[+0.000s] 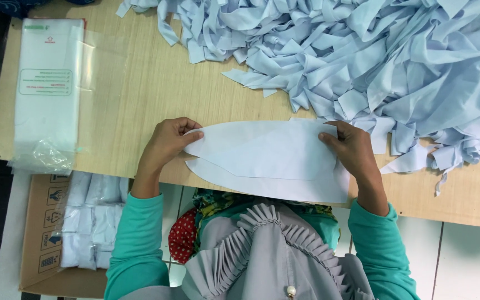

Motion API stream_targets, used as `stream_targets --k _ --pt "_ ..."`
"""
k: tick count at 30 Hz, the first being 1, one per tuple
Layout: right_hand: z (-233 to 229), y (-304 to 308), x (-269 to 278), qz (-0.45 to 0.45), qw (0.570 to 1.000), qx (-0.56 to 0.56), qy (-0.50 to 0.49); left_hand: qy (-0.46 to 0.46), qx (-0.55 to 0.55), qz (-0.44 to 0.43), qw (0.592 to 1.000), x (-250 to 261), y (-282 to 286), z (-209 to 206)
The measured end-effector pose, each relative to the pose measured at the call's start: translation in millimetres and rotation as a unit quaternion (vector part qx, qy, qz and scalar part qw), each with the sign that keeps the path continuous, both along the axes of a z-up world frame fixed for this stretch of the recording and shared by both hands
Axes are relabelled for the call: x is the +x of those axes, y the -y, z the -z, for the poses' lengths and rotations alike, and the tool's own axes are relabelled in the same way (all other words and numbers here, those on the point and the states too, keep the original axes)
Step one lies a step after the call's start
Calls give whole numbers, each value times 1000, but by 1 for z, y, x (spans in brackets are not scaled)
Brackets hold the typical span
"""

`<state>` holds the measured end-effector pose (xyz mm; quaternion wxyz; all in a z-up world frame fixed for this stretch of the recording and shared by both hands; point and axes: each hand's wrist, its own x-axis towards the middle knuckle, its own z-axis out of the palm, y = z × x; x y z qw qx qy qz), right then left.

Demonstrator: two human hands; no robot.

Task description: The person folds a strip of light blue fabric, rolls it into a cylinder, and places it into a clear plastic bag. They then seal the bag and place it into a cardboard box with other similar items before picking up another piece of fabric.

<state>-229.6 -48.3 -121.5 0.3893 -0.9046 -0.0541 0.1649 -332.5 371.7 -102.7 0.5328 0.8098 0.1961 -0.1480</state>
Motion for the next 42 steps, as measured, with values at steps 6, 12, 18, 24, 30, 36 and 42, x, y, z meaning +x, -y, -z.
stream_targets --k 6,12,18,24,30,36,42 --pt "-13 3 -19 33 994 -72 78 23 19 11 1000 7 7 -3" --pt "-3 7 -24 19 947 -157 280 26 25 -12 999 6 11 0" --pt "-1 2 -11 -1 940 -156 303 31 46 -26 998 4 8 6" --pt "7 6 -5 15 944 -149 294 25 59 -32 997 4 13 -3" --pt "-6 36 -2 79 956 -63 274 18 84 -27 996 3 13 -5" --pt "-16 58 -23 94 956 -69 271 23 84 -16 996 3 19 -20" --pt "-32 18 -37 31 963 -72 259 33 83 -15 996 0 14 -10"
